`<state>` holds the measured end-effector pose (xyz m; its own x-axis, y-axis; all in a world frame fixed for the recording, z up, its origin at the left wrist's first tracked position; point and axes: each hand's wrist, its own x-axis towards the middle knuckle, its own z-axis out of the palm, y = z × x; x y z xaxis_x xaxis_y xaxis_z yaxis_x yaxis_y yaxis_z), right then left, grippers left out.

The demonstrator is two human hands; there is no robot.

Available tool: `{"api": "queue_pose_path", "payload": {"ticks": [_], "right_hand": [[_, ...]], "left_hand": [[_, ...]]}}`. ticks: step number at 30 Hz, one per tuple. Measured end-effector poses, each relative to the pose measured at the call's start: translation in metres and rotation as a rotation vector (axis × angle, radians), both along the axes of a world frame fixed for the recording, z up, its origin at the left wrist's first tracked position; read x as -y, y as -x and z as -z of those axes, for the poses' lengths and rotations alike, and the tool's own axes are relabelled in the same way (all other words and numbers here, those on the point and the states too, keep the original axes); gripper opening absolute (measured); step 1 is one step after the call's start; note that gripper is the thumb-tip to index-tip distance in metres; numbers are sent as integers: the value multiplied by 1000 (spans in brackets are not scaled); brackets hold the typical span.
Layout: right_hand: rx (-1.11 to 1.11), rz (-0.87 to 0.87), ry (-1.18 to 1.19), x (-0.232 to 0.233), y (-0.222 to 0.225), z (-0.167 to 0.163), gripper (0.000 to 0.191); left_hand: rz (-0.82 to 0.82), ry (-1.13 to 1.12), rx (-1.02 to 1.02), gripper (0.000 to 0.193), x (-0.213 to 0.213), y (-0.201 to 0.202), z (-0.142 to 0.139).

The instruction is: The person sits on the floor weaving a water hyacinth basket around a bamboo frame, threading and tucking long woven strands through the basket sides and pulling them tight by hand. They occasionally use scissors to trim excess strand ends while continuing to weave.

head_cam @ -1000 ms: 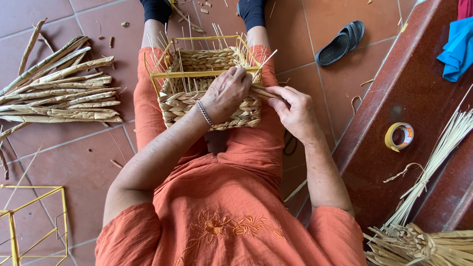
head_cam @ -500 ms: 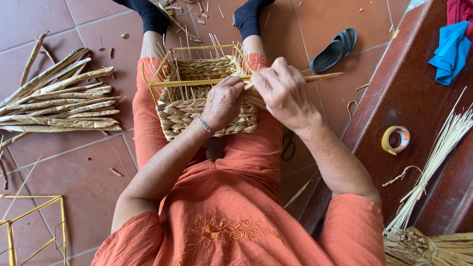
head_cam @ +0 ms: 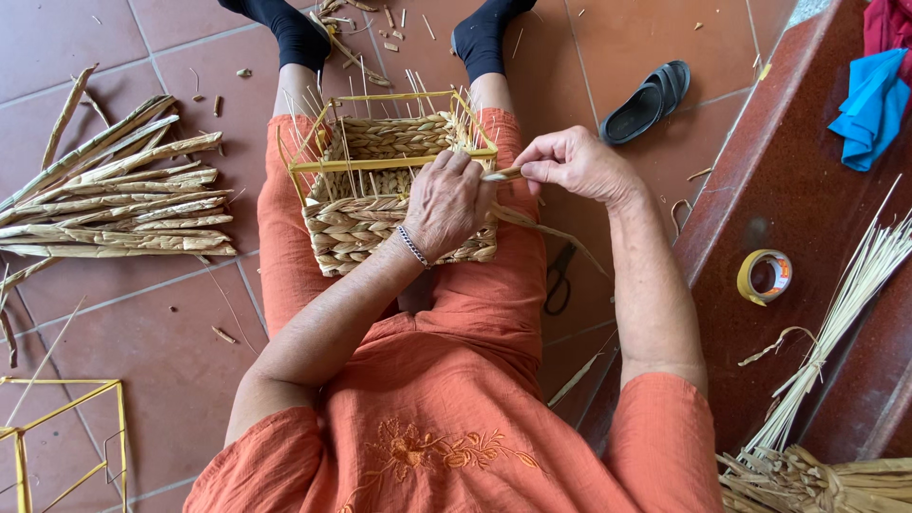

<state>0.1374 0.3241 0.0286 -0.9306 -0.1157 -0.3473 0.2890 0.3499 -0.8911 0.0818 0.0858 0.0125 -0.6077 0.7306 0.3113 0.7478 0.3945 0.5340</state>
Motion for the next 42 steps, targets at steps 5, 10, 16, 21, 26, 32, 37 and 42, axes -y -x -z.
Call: {"api": "queue_pose_path", "payload": {"ticks": [5, 10, 16, 21, 26, 32, 37, 42], "right_hand": [[-220, 81, -381, 27, -19, -13, 19], [-530, 158, -367, 61, -18, -2, 29], [-608, 260, -530, 67, -18, 18, 32], [-453, 339, -354, 63, -28, 15, 18], [-749, 452, -665, 17, -70, 38, 10], [78, 842, -322, 7, -145, 127, 17], [417, 974, -304, 58, -174, 164, 35], [402, 930, -704, 80, -156, 170, 46]], "left_hand": [[21, -228, 39, 16, 17, -1, 4], [90, -199, -37, 17, 31, 0, 11], [60, -152, 64, 20, 29, 8, 26], [-59, -6, 129, 28, 7, 28, 20], [-40, -86, 86, 46, 17, 72, -11], [-272, -333, 33, 17, 133, 71, -17], [-505, -242, 79, 48, 198, 25, 24], [-394, -320, 619, 83, 174, -17, 66]]}}
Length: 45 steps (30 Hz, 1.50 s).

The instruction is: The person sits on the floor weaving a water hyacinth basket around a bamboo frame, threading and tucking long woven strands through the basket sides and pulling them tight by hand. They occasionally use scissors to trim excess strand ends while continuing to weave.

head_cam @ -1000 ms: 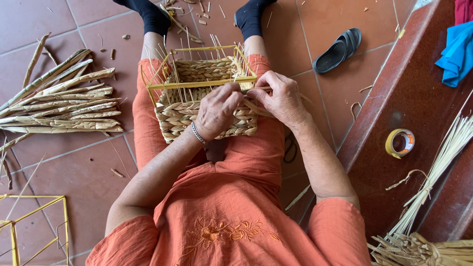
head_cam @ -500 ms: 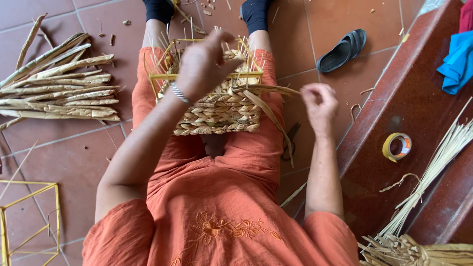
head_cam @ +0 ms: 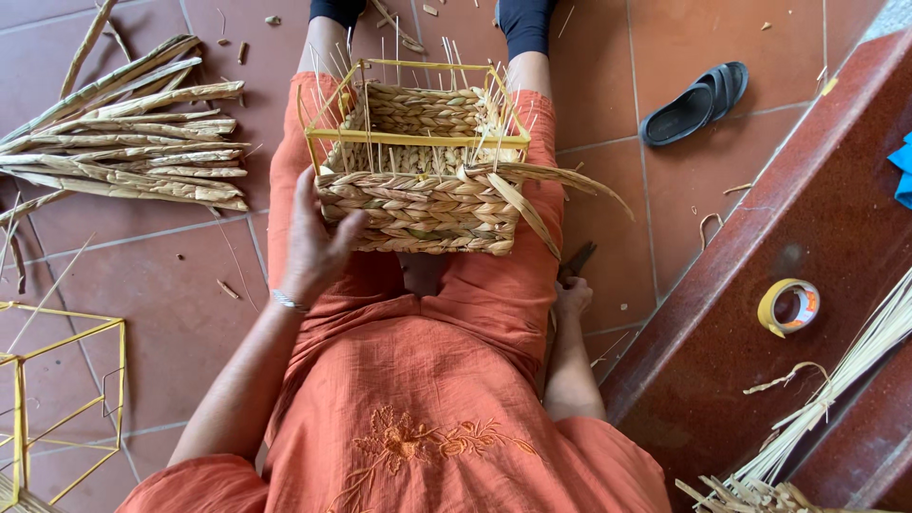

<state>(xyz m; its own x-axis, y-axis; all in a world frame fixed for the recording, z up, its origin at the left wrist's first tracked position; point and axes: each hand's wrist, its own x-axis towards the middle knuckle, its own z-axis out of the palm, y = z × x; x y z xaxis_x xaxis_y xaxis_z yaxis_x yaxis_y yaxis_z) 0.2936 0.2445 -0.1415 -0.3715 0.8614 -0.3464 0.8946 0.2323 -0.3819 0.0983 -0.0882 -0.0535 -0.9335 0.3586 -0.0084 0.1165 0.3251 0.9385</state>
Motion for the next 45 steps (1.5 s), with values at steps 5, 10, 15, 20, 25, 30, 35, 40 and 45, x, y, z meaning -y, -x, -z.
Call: {"api": "queue_pose_path", "payload": {"ticks": [5, 10, 15, 20, 25, 30, 35, 40, 45], "right_hand": [[121, 27, -5, 1, 6, 3, 38], [99, -1, -30, -2, 9, 11, 37], [152, 77, 6, -9, 7, 12, 49], [141, 60, 41, -11, -2, 8, 46], [-114, 262, 27, -29, -14, -1, 44], [-437, 554, -217, -67, -35, -23, 44], [-1094, 418, 283, -99, -60, -60, 43], [-1211, -54, 574, -76, -35, -102, 70], [-838, -464, 557, -15, 12, -140, 73]], "left_hand": [[-63, 122, -108, 91, -12, -2, 9], [-57, 207, -147, 93, -7, 6, 6], [-48, 200, -174, 94, -7, 6, 10], [-45, 231, -121, 95, -2, 6, 8], [-17, 97, 125, 91, -4, 14, -6], [-27, 372, -530, 85, 0, 37, -39], [92, 318, -711, 58, -16, 68, -66], [277, 362, -781, 21, -40, 63, -59], [375, 398, -863, 23, -40, 42, -41]]}}
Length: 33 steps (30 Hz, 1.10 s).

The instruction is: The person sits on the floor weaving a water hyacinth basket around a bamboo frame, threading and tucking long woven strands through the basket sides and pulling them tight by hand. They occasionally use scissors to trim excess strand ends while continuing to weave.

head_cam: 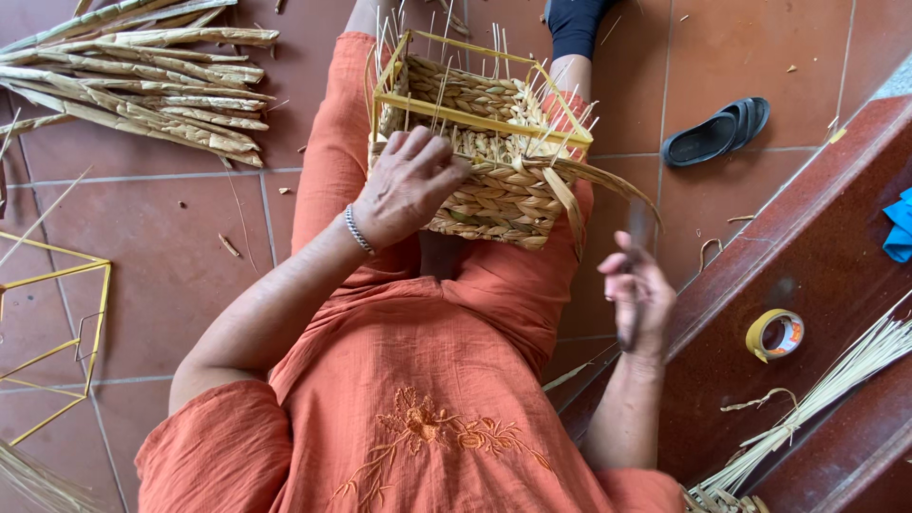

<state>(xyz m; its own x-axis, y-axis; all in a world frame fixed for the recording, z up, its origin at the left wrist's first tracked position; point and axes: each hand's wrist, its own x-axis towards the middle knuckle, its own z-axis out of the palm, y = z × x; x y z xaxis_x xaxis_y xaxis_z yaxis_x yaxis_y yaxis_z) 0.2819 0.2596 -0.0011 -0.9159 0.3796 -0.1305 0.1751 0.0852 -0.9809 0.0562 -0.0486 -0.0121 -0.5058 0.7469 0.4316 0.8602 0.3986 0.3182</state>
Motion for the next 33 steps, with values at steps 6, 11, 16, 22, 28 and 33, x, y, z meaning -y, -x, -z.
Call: {"api": "queue_pose_path", "payload": {"ticks": [6, 11, 16, 22, 28, 33], "right_hand": [[37, -317, -759, 57, 58, -39, 68], [-253, -429, -1231, 82, 96, -45, 68], [-322, -487, -1314, 98, 124, -26, 68], [-442, -520, -1436, 109, 142, -8, 67], [-489, -584, -1540, 103, 154, 6, 67], [-558, -615, -1501, 99, 161, 8, 74]], "left_hand": [[98, 34, 58, 16, -4, 20, 1], [169, -41, 396, 9, 6, 61, -12], [192, 75, 449, 2, 1, 73, -20], [226, 219, 449, 6, -16, 77, -22], [209, 328, 441, 10, -29, 81, -18], [242, 118, 484, 6, -29, 87, -18]]}}
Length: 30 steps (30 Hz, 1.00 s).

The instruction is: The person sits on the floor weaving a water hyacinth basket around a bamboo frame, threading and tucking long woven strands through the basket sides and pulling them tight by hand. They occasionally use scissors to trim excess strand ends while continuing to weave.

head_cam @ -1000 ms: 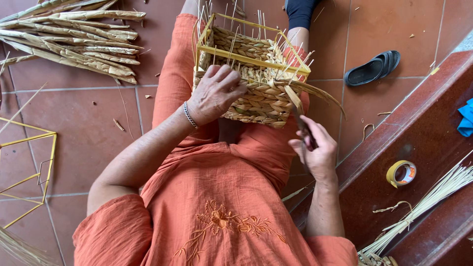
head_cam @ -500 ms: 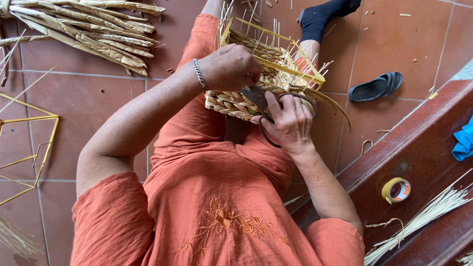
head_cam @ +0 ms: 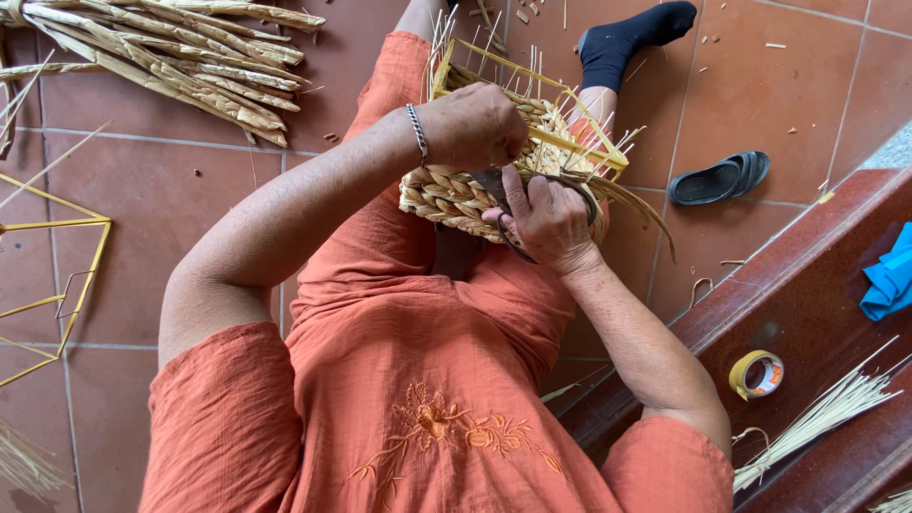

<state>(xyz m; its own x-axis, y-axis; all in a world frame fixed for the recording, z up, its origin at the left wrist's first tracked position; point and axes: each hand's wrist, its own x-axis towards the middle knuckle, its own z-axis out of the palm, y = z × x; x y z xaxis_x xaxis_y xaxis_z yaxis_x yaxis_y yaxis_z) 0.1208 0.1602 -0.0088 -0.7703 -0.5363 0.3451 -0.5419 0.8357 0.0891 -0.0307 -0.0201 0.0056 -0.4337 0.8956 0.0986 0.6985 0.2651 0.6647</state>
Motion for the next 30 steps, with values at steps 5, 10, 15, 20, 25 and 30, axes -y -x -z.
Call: {"api": "queue_pose_path", "payload": {"ticks": [5, 10, 15, 20, 25, 30], "right_hand": [[53, 43, 113, -4, -8, -25, 69], [441, 210, 532, -19, -50, -45, 58], [845, 200, 812, -26, -76, -23, 54], [944, 239, 874, -15, -88, 6, 55], [1316, 405, 1104, -6, -84, 20, 67], [1385, 307, 1147, -1, -75, 22, 71]], "left_hand": [[-210, -134, 58, 5, 31, -3, -20], [-424, 201, -129, 30, 106, -37, -19], [-450, 106, -317, 7, 113, -104, 16], [-515, -236, -177, 25, 93, -146, 37], [-615, -240, -329, 24, 78, -147, 51], [-686, -179, -296, 15, 66, -143, 61]]}}
